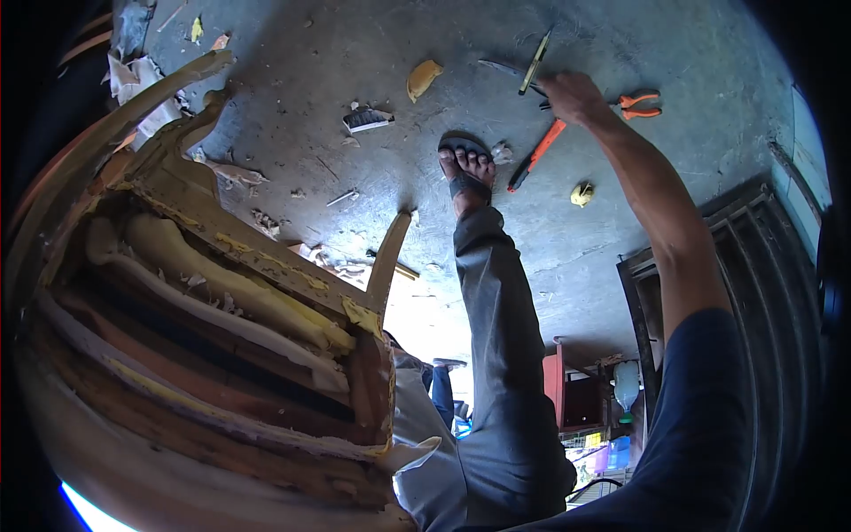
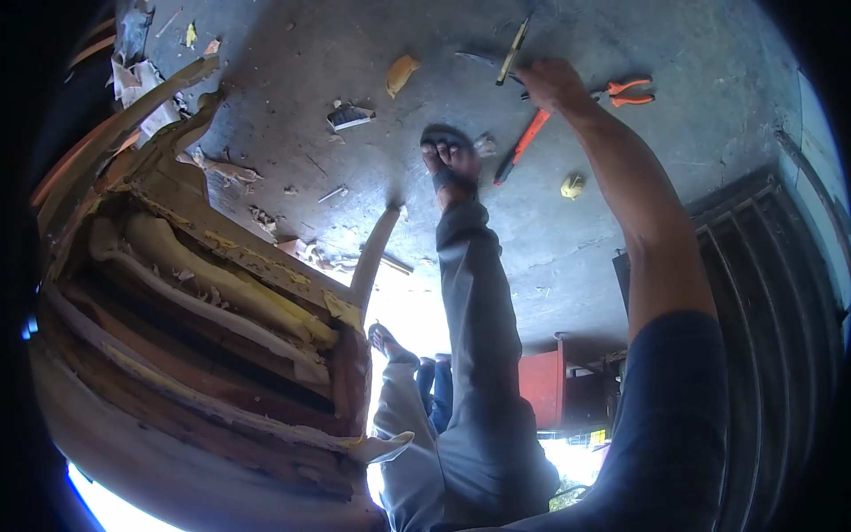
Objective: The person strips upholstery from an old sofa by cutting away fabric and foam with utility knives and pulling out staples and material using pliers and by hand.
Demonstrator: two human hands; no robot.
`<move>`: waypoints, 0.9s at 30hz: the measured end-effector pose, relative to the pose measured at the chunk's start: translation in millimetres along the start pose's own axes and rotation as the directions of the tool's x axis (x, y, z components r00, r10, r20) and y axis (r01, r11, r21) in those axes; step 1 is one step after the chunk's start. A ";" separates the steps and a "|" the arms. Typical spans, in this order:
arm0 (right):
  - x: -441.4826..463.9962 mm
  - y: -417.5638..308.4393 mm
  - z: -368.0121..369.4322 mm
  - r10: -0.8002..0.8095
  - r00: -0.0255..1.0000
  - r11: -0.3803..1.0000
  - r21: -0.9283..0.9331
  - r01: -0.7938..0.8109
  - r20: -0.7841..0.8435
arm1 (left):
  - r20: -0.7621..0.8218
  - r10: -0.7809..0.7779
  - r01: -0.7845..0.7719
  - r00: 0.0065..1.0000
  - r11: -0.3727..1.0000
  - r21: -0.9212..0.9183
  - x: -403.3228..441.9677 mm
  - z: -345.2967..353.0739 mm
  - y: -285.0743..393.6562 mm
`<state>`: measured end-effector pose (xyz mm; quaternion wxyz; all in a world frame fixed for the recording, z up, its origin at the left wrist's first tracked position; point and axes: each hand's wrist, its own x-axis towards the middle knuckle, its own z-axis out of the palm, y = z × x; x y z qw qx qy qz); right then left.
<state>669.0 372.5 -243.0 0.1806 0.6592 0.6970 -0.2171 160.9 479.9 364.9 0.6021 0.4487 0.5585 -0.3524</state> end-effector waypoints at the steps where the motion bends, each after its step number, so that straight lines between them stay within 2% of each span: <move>1: -5.6 -11.2 -15.4 0.045 0.987 0.993 0.105 -0.061 0.153 | -0.002 0.011 -0.011 1.000 1.000 0.003 -2.4 0.6 -1.5; 2: -11.5 -18.8 -32.3 0.070 0.951 0.971 0.197 -0.133 0.300 | -0.005 0.025 -0.025 1.000 1.000 0.004 -4.9 0.5 -4.4; 4: -35.7 -29.6 -54.3 0.161 0.926 0.918 0.292 -0.268 0.342 | -0.015 0.059 -0.059 0.998 0.998 -0.005 -16.1 2.5 -11.7; 6: -73.8 -42.4 -72.1 0.317 0.836 0.782 0.376 -0.498 0.448 | -0.019 0.103 -0.104 0.994 0.994 -0.033 -32.1 8.6 -29.3; 7: -107.2 -38.4 -40.9 0.275 0.923 0.768 0.516 -0.379 0.268 | -0.019 0.118 -0.119 0.993 0.992 -0.052 -44.9 13.3 -42.0; 8: -137.8 -53.5 -47.8 0.235 0.968 0.730 0.641 -0.237 0.091 | -0.007 0.128 -0.129 0.992 0.989 -0.078 -56.6 20.6 -56.7; 9: -170.8 -64.2 -64.6 0.284 0.823 0.245 0.793 -0.558 0.491 | 0.024 0.113 -0.109 0.993 0.985 -0.131 -65.2 27.6 -80.0; 10: -202.8 -75.0 -127.9 0.116 0.576 -0.271 0.584 -0.765 0.809 | 0.064 0.095 -0.079 0.993 0.973 -0.216 -68.2 37.3 -105.4; 11: -235.3 -107.4 -187.5 0.180 0.569 -0.360 0.592 -0.721 0.802 | 0.074 0.126 -0.101 0.989 0.955 -0.278 -63.4 48.5 -123.8; 12: -260.0 -115.0 -211.3 0.072 0.461 -0.392 0.450 -0.802 0.884 | 0.024 0.281 -0.268 0.959 0.936 -0.228 -56.5 57.9 -138.2; 13: -285.2 -126.9 -247.8 0.016 0.385 -0.402 0.358 -0.843 0.923 | -0.116 0.536 -0.536 0.836 0.844 0.034 -46.8 45.3 -92.4; 14: -310.3 -148.6 -304.4 0.075 0.500 -0.377 0.488 -0.787 0.863 | -0.168 0.756 -0.691 0.633 0.649 0.318 -37.6 31.4 -46.0; 15: -332.0 -160.1 -353.8 0.057 0.551 -0.301 0.540 -0.786 0.833 | -0.216 0.688 -0.647 0.692 0.725 0.235 -41.4 33.6 -47.8; 16: -350.1 -176.2 -417.8 0.099 0.610 -0.056 0.616 -0.786 0.786 | -0.245 0.616 -0.602 0.749 0.787 0.138 -49.5 36.9 -54.3; 17: -378.3 -191.1 -452.7 0.066 0.739 -0.048 0.742 -0.669 0.671 | -0.203 0.454 -0.460 0.868 0.888 0.016 -52.6 42.4 -65.4; 18: -402.5 -203.2 -482.5 0.029 0.850 -0.040 0.850 -0.524 0.526 | -0.328 0.692 -0.671 0.643 0.715 0.194 -42.9 45.6 -71.5; 20: -434.1 -224.3 -548.6 -0.126 0.955 0.260 0.938 -0.228 0.267 | -0.412 0.761 -0.721 0.501 0.630 0.288 -40.2 47.1 -74.0; 21: -444.4 -242.6 -576.1 -0.151 0.946 0.368 0.905 -0.215 0.286 | -0.433 0.774 -0.743 0.463 0.605 0.287 -34.8 50.8 -85.4; 22: -454.0 -260.8 -600.3 -0.170 0.933 0.469 0.858 -0.207 0.318 | -0.434 0.734 -0.700 0.522 0.659 0.274 -31.4 55.5 -94.4; 23: -461.0 -278.5 -615.6 -0.155 0.936 0.502 0.841 -0.202 0.317 | -0.431 0.690 -0.655 0.581 0.711 0.255 -31.0 58.5 -99.3; 24: -465.2 -295.2 -627.5 -0.169 0.895 0.643 0.734 -0.217 0.412 | -0.449 0.700 -0.678 0.555 0.694 0.243 -36.3 56.6 -95.3; 25: -468.4 -307.0 -637.7 -0.167 0.847 0.765 0.608 -0.212 0.505 | -0.427 0.649 -0.612 0.629 0.753 0.242 -42.5 54.0 -90.6; 26: -472.7 -315.4 -640.1 -0.160 0.853 0.788 0.585 -0.193 0.497 | -0.408 0.587 -0.537 0.699 0.808 0.243 -48.4 51.6 -86.5; 27: -476.1 -324.4 -635.5 -0.203 0.866 0.847 0.526 -0.078 0.456 | -0.399 0.589 -0.518 0.703 0.808 0.279 -48.7 51.4 -86.1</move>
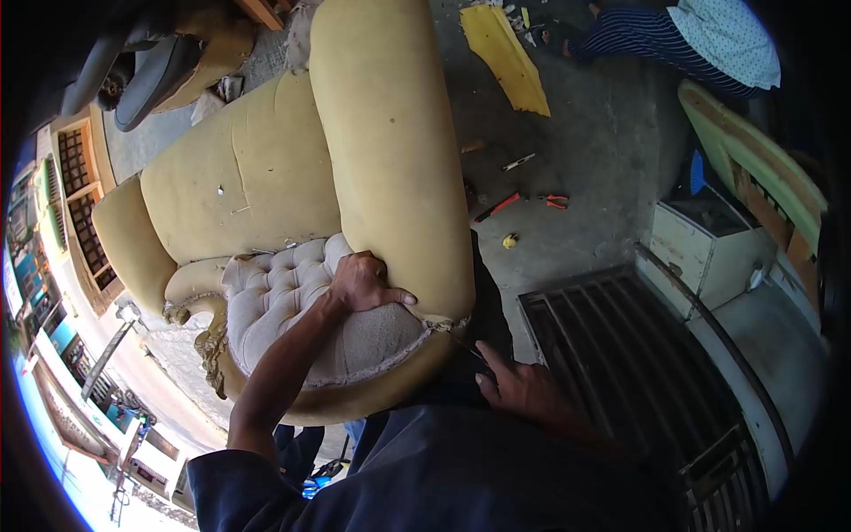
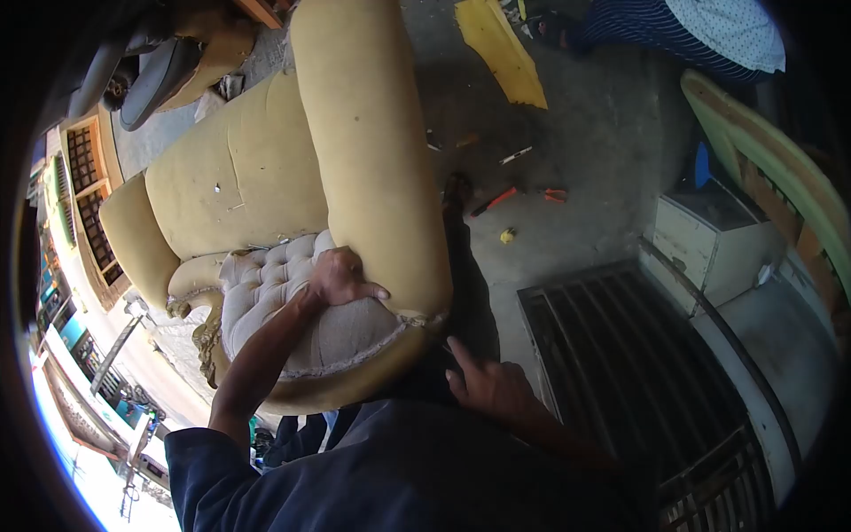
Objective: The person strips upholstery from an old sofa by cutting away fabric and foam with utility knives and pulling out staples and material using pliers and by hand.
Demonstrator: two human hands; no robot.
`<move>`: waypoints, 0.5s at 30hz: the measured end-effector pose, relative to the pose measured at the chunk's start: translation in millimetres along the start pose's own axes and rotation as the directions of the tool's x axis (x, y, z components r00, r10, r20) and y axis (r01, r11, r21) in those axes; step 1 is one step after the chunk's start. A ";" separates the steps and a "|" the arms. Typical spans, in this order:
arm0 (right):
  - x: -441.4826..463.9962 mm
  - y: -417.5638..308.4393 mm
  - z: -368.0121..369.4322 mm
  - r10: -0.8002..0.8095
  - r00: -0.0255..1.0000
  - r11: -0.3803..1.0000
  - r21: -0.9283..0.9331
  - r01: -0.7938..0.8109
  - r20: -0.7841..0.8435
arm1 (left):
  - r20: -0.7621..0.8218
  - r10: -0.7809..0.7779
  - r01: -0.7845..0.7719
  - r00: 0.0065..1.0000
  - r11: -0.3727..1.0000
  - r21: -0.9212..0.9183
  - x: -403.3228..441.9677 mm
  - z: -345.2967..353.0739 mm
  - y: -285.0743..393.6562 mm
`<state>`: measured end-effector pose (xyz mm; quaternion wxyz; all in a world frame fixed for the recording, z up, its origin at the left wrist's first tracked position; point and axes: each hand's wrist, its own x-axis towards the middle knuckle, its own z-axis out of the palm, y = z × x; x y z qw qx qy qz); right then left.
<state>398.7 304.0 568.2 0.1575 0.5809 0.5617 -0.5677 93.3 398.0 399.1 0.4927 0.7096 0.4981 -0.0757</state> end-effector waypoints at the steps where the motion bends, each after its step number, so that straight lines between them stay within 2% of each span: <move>1: 2.1 -5.5 2.4 -0.064 0.998 0.989 -0.133 0.063 -0.005 | -0.038 0.004 -0.005 0.999 1.000 -0.014 2.7 -1.7 -0.5; 2: 2.4 -17.1 -3.7 -0.111 0.993 0.962 -0.254 0.101 -0.025 | -0.016 0.000 0.000 1.000 1.000 0.010 2.7 -3.1 -0.3; 5: 5.4 -45.4 -20.1 -0.129 0.991 0.942 -0.306 0.137 0.047 | -0.003 -0.007 0.007 1.000 1.000 -0.005 -4.4 -6.8 4.5; 7: 10.3 -56.8 -23.6 -0.125 0.989 0.898 -0.415 0.148 0.083 | 0.060 -0.017 0.014 0.998 0.999 0.046 -0.5 -12.8 4.0; 8: 12.8 -63.1 -26.1 -0.147 0.977 0.882 -0.427 0.201 0.157 | 0.066 -0.010 0.008 0.998 1.000 0.029 -1.9 -15.5 4.4; 9: 14.5 -68.5 -27.0 -0.163 0.958 0.867 -0.429 0.253 0.235 | 0.053 -0.007 0.006 0.999 1.000 0.022 -4.2 -16.9 4.8; 13: 31.6 -86.7 -18.5 -0.173 0.944 0.753 -0.581 0.310 0.279 | 0.009 0.019 -0.018 1.000 1.000 -0.014 -3.4 -17.5 3.1; 15: 36.4 -101.4 -12.6 -0.057 0.946 0.784 -0.572 0.241 0.320 | 0.038 0.025 -0.024 0.999 1.000 -0.006 -4.2 -19.4 7.1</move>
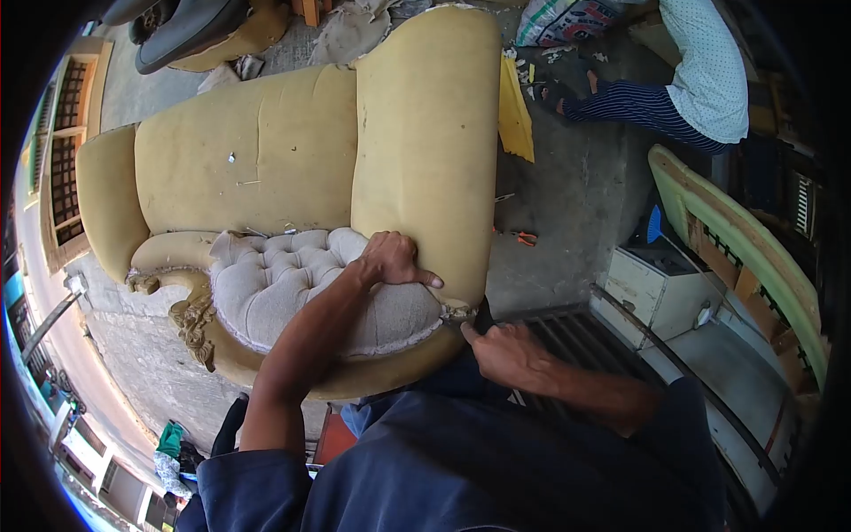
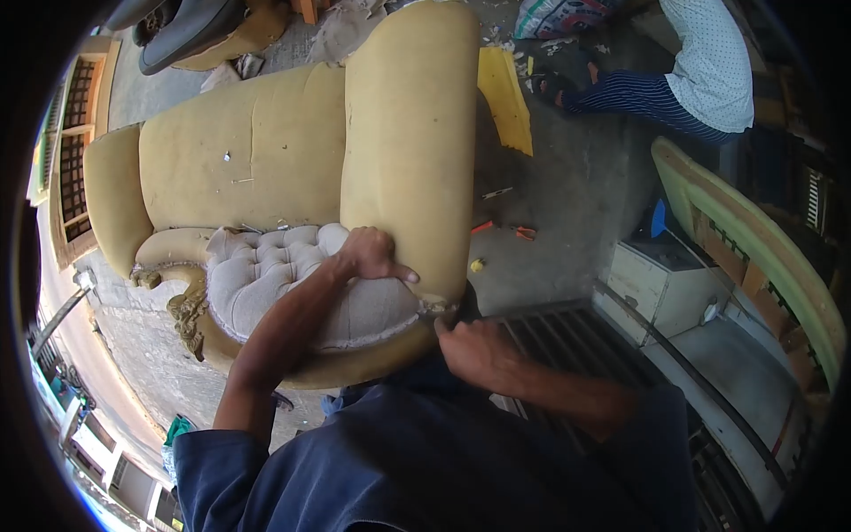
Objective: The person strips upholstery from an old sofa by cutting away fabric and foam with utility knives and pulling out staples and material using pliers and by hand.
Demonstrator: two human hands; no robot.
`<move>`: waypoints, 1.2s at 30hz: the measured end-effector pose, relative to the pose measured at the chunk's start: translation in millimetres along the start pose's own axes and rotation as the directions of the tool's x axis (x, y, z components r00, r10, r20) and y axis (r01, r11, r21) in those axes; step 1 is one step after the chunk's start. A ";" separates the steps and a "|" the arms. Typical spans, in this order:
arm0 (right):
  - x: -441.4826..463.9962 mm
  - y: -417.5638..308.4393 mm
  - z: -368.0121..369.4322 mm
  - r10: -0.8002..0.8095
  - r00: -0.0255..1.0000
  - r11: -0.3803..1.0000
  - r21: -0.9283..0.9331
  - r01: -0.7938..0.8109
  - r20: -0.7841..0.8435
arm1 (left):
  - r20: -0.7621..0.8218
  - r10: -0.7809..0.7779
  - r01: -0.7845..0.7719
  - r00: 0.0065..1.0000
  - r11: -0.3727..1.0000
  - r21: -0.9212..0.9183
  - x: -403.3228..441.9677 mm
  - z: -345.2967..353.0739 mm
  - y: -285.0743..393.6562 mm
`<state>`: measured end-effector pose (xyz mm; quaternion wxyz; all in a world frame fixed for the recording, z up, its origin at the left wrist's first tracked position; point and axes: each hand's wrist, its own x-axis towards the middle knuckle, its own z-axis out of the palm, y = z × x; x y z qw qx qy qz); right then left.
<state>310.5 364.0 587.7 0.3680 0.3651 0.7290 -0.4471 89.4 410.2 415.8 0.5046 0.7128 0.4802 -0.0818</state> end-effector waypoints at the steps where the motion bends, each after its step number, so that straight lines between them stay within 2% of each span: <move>1: -2.5 -4.7 14.0 0.002 1.000 1.000 0.013 -0.003 0.015 | 0.067 -0.037 0.035 0.997 0.999 0.019 2.5 -2.5 1.0; 3: -1.9 -5.6 54.1 0.153 0.980 0.981 0.138 -0.136 -0.129 | 0.121 -0.068 0.063 0.990 0.997 0.040 7.6 -8.0 -0.2; 4: -0.7 1.4 72.2 0.159 0.980 0.981 0.136 -0.142 -0.124 | 0.111 -0.048 0.045 0.993 0.999 0.024 7.6 -6.3 -2.7; 6: -1.3 18.4 99.7 0.140 0.889 0.944 0.331 0.014 -0.436 | 0.103 -0.029 0.029 0.994 1.000 0.005 6.6 -4.2 -4.0; 8: -5.5 25.9 100.8 0.128 0.897 0.940 0.339 0.026 -0.422 | 0.144 -0.063 0.055 0.988 0.997 0.060 6.6 -6.4 -1.2; 10: 6.3 42.2 76.5 0.094 0.889 0.948 0.313 0.058 -0.448 | 0.109 -0.045 0.040 0.993 0.998 0.048 9.8 -17.5 -2.6; 12: -12.5 27.3 40.2 0.127 0.985 0.966 0.240 -0.097 -0.114 | 0.139 -0.030 0.029 0.990 1.000 0.009 -0.6 -0.2 -0.5; 13: -19.0 19.5 29.6 0.130 0.985 0.964 0.246 -0.098 -0.116 | 0.080 -0.009 0.009 0.997 1.000 0.005 0.6 4.3 -4.5; 14: -22.5 15.7 16.9 0.117 0.989 0.982 0.161 -0.102 -0.091 | 0.009 0.014 -0.014 1.000 1.000 0.004 4.9 1.0 -6.9; 15: -25.5 12.4 11.4 0.110 0.993 0.991 0.079 -0.106 -0.052 | 0.001 0.016 -0.016 1.000 1.000 0.016 5.5 1.8 -7.7; 18: -13.4 -2.0 3.3 0.162 0.987 0.982 0.097 -0.163 0.012 | 0.000 0.025 -0.025 1.000 1.000 -0.009 5.8 0.2 -6.8; 19: -3.5 -4.8 9.7 0.163 0.987 0.982 0.099 -0.163 0.009 | 0.000 0.026 -0.026 1.000 1.000 -0.006 9.1 -3.8 -8.4; 21: 8.4 -13.3 38.4 0.234 0.969 0.966 0.129 -0.223 -0.083 | 0.126 -0.031 0.033 0.992 0.999 -0.016 6.2 -10.2 -0.7; 22: 5.1 -19.4 45.5 0.234 0.970 0.964 0.143 -0.222 -0.071 | 0.144 -0.033 0.036 0.989 0.999 -0.016 -0.7 -5.7 0.2; 24: 10.5 -12.1 38.8 0.282 0.957 0.924 0.288 -0.253 -0.066 | 0.054 0.025 -0.023 0.998 0.999 -0.034 5.7 -7.8 -4.5; 25: 12.2 -2.3 58.5 0.300 0.944 0.912 0.330 -0.242 -0.137 | 0.115 -0.016 0.018 0.993 1.000 -0.014 10.0 -6.3 -5.7; 26: 3.4 -6.0 79.8 0.308 0.945 0.902 0.349 -0.252 -0.113 | 0.146 -0.012 0.015 0.989 1.000 -0.020 -1.2 1.2 -4.1; 28: 4.1 9.1 96.0 0.299 0.890 0.900 0.412 -0.143 -0.345 | 0.097 0.002 0.000 0.995 1.000 -0.026 8.1 -9.8 -4.0; 29: 5.9 14.6 90.1 0.221 0.867 0.929 0.367 -0.048 -0.446 | 0.063 0.067 -0.064 0.996 0.997 -0.050 8.2 -11.4 -5.9; 30: 6.2 22.2 85.4 0.223 0.867 0.932 0.357 -0.056 -0.446 | 0.055 0.074 -0.070 0.996 0.996 -0.057 12.8 -11.0 -8.0; 32: 6.0 30.1 71.8 0.203 0.955 0.920 0.375 -0.110 -0.218 | 0.111 0.003 0.003 0.994 0.998 -0.057 8.0 -6.3 -8.5; 33: 5.3 27.2 52.7 0.196 0.955 0.926 0.364 -0.105 -0.223 | 0.110 -0.010 0.015 0.994 0.999 -0.038 7.7 -8.4 -7.1; 35: -10.7 5.4 15.2 0.172 0.984 0.981 0.102 -0.166 -0.054 | 0.127 -0.021 0.026 0.992 0.999 -0.045 7.6 -12.9 -8.4; 36: -12.6 -4.7 6.1 0.179 0.983 0.979 0.106 -0.174 -0.046 | 0.151 -0.022 0.029 0.988 0.999 -0.046 7.8 -11.2 -7.0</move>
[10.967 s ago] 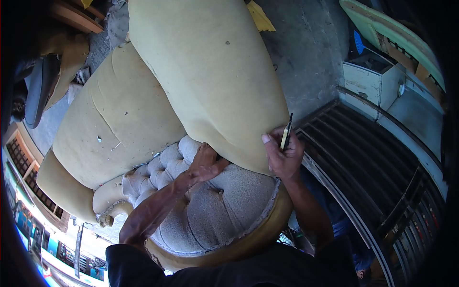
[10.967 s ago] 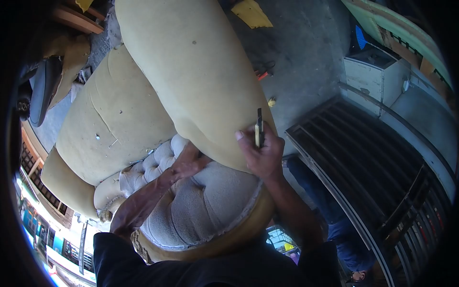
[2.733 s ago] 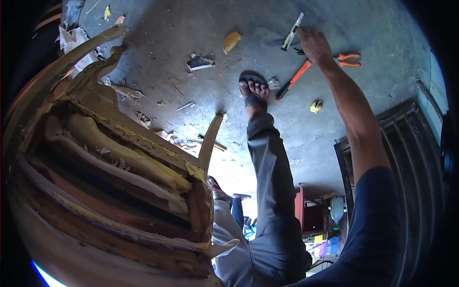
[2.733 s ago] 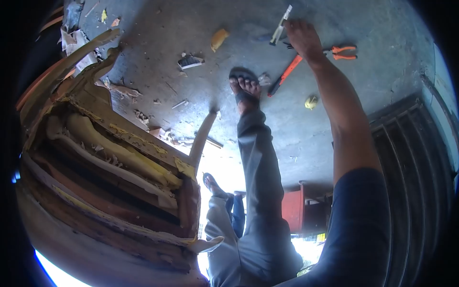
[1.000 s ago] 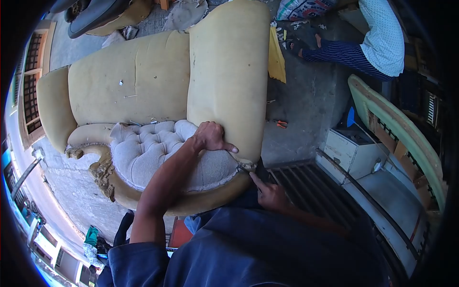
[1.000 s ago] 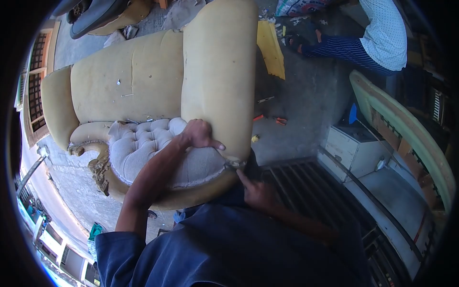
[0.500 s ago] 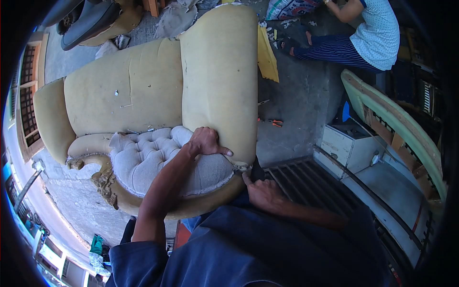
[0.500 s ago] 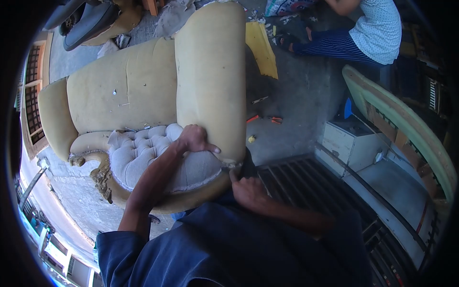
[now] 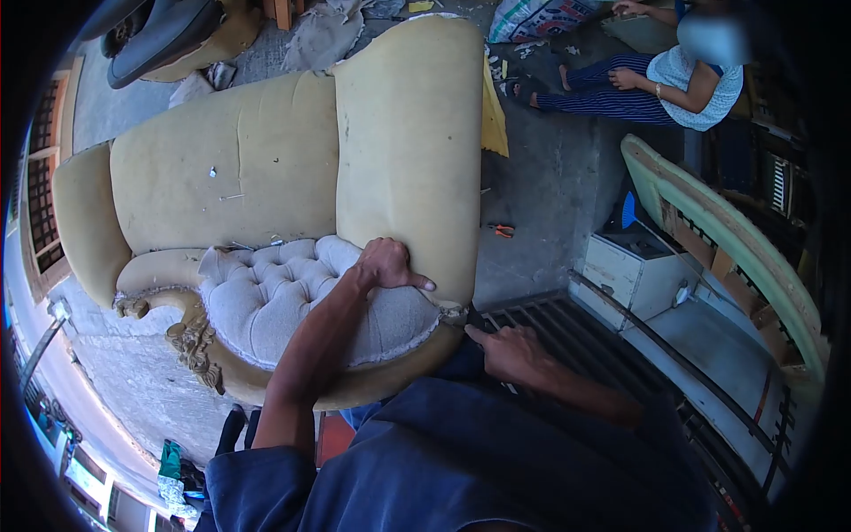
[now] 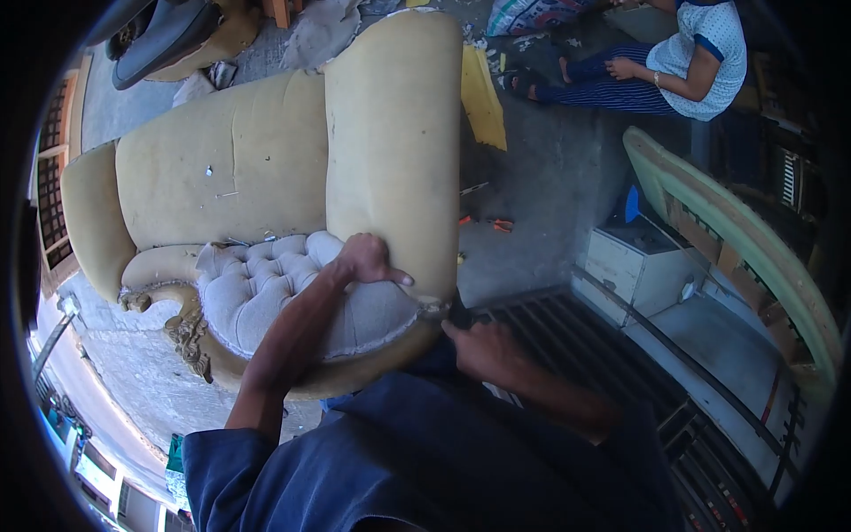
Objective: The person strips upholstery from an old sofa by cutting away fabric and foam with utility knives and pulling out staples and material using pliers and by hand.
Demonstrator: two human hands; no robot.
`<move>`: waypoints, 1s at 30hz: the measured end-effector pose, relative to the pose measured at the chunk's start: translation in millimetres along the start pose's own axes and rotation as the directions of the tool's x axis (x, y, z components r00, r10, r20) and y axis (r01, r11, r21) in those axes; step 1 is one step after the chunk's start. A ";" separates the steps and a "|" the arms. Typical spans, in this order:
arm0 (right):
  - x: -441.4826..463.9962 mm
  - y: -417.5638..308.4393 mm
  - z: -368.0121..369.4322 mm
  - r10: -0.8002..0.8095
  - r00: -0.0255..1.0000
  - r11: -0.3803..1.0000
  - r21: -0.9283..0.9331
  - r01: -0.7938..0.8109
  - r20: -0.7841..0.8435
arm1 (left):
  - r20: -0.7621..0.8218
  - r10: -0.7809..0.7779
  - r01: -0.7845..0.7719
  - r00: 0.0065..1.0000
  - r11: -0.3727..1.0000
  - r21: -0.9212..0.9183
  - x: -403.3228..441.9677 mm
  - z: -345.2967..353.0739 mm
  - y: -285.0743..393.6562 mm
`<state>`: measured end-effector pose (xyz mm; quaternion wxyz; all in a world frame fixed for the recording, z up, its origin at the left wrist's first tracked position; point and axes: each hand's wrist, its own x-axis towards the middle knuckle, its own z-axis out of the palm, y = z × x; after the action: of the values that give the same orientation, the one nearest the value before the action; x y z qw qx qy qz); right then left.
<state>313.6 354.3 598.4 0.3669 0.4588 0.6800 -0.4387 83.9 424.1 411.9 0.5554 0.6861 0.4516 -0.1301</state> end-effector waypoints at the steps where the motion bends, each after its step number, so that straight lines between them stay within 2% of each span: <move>1: 0.1 -10.3 -7.8 0.043 0.998 0.999 -0.020 -0.042 0.050 | 0.000 0.012 -0.012 1.000 1.000 0.000 0.2 1.4 1.5; 2: 0.2 -15.9 -11.4 0.087 0.991 0.996 -0.041 -0.084 0.097 | -0.010 0.032 -0.032 0.999 0.999 -0.004 -0.6 3.3 1.1; 8: -0.8 -26.7 12.8 0.168 0.985 0.986 0.016 -0.169 0.048 | -0.049 0.045 -0.045 0.998 0.999 -0.003 -2.5 1.9 -1.8; 10: 5.2 -27.6 11.2 0.150 0.988 0.988 -0.041 -0.149 0.032 | -0.059 0.055 -0.056 0.997 0.998 -0.011 -1.2 9.3 -3.5; 12: 10.7 -29.9 6.7 0.135 0.991 0.987 -0.085 -0.135 0.003 | -0.143 0.084 -0.083 0.986 0.996 0.011 2.6 11.5 -6.8; 15: 17.2 -29.3 5.6 0.069 0.998 0.988 -0.137 -0.069 -0.010 | -0.107 0.079 -0.081 0.991 0.997 -0.017 3.8 10.6 -6.6; 18: 35.8 -33.6 32.1 0.060 0.995 0.993 -0.093 -0.068 -0.079 | -0.121 0.088 -0.089 0.989 0.996 0.000 2.1 10.0 -5.7; 19: 38.3 -36.8 34.7 0.078 0.994 0.997 0.000 -0.078 -0.076 | -0.124 0.087 -0.087 0.988 0.996 0.008 -1.1 13.1 -9.9; 20: 49.1 -31.5 27.3 0.089 0.992 0.994 0.072 -0.083 -0.085 | -0.227 0.134 -0.135 0.965 0.991 0.011 -0.6 13.7 -12.5; 21: 59.5 -17.7 20.9 0.090 0.992 0.995 0.054 -0.085 -0.094 | -0.318 0.182 -0.189 0.931 0.982 0.009 4.9 16.5 -12.6; 22: 59.3 -8.2 26.9 0.100 0.994 0.983 0.157 -0.091 -0.052 | -0.297 0.184 -0.195 0.937 0.981 -0.008 8.0 23.9 -14.9; 23: 51.3 -4.3 35.2 0.106 0.994 0.960 0.260 -0.101 -0.002 | -0.166 0.128 -0.139 0.978 0.989 -0.054 5.1 17.6 -9.1; 24: 45.8 -14.5 27.2 0.108 0.994 0.958 0.266 -0.106 0.008 | -0.047 0.074 -0.077 0.996 0.994 -0.075 6.5 10.4 -8.7; 26: 49.5 -33.9 3.8 0.108 0.993 0.991 0.080 -0.111 0.046 | -0.077 0.086 -0.089 0.993 0.995 -0.037 7.7 3.6 -5.4; 27: 57.3 -31.3 1.1 0.035 0.999 0.999 0.010 -0.035 -0.008 | -0.061 0.063 -0.065 0.996 0.997 -0.035 5.4 4.7 -3.5; 28: 69.6 -28.9 -5.2 0.029 1.000 0.999 0.023 -0.029 -0.006 | -0.047 0.045 -0.046 0.998 0.999 -0.028 4.2 3.6 -4.5; 30: 91.2 -22.7 -28.4 -0.104 0.974 0.989 -0.086 0.123 0.200 | -0.023 0.033 -0.035 0.999 0.997 -0.075 12.8 12.1 -13.9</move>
<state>261.1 403.9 531.9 0.4280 0.3555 0.6867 -0.4678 84.4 419.2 390.0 0.5780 0.6736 0.4505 -0.0962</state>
